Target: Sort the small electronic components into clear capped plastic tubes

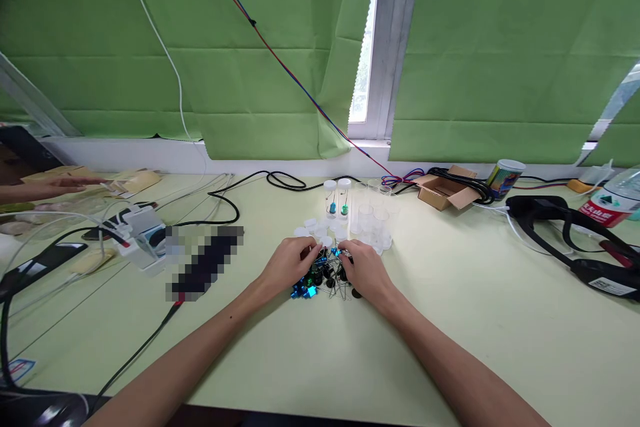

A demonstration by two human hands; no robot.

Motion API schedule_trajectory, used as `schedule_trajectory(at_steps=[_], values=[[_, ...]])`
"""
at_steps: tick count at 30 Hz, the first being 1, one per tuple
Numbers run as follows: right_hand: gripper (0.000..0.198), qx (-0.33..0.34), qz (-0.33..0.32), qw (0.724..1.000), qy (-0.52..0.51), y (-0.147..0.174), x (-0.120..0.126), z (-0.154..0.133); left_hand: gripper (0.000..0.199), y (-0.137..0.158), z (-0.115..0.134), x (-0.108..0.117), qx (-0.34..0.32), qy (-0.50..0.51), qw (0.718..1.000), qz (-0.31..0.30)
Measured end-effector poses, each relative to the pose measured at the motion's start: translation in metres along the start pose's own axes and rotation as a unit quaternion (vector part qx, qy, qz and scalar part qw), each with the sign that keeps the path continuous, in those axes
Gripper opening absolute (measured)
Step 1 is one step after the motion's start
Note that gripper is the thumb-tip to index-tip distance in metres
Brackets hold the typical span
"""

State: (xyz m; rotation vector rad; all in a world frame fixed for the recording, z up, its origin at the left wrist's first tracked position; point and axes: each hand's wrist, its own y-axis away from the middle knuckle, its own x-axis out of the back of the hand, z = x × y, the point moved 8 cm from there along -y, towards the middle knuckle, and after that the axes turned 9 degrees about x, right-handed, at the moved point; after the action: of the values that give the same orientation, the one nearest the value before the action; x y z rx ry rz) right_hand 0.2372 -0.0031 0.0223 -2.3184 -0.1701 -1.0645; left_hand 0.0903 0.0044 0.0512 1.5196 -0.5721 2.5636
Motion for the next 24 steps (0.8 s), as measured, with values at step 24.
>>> schedule_trajectory(at_steps=[24], values=[[0.015,-0.019,0.056,0.992,-0.112,-0.002,0.007,-0.001,0.022,0.007,0.013,-0.001,-0.061,0.029,0.998,0.002]])
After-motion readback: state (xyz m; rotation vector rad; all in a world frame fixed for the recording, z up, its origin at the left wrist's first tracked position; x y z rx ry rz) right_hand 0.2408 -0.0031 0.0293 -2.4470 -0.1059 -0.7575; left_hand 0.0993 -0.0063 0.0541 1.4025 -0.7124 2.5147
